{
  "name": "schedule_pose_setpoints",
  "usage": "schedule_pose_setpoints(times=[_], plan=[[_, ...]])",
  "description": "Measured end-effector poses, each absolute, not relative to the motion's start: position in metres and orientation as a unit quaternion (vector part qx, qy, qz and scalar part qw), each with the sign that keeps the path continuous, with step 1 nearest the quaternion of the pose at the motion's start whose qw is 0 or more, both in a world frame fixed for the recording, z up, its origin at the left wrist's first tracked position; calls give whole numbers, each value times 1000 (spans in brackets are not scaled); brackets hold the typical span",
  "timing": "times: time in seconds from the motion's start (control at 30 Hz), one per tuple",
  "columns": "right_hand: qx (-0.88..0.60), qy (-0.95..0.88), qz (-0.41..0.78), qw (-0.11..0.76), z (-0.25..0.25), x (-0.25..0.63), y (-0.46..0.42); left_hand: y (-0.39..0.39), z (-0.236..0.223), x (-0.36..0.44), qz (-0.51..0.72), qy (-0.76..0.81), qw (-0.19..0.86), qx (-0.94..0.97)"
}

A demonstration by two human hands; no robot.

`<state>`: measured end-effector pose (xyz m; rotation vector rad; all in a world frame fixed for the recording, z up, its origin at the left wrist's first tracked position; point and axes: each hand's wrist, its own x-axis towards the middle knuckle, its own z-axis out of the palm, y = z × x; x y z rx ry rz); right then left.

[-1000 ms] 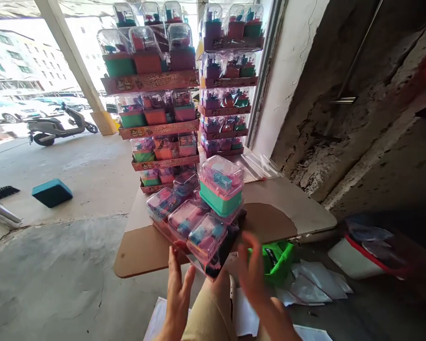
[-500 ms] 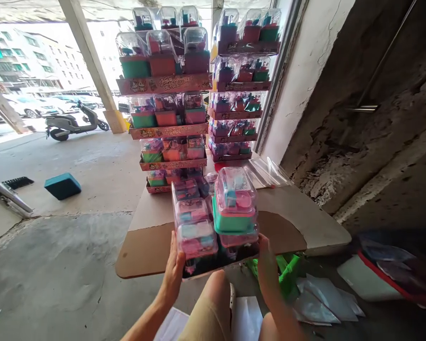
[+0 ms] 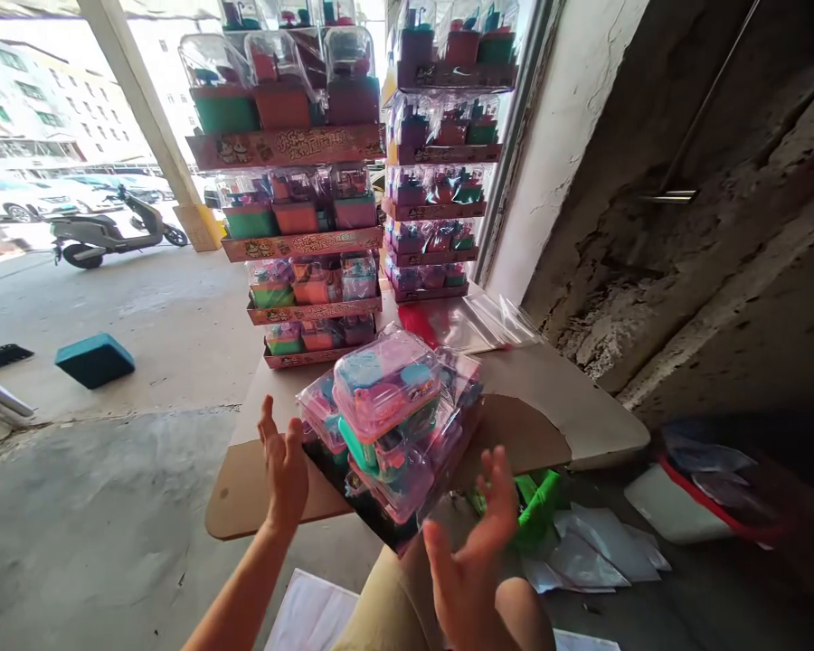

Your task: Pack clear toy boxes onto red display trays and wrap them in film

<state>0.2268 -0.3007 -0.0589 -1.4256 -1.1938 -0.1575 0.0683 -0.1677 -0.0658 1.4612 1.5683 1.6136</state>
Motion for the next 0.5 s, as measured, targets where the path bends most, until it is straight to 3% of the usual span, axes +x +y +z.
schedule_pose_setpoints(times=[0.2,0.33,0.5], plan=[[-568,-605,-117,546,33,229,-233,-245,-81,130,555,428,105,705],[-552,-638,-26,536,48,236,-221,-251,-90,150,526,433,62,730],[-540,-600,44,589,55,266,-192,-250,-90,150,504,442,41,741]])
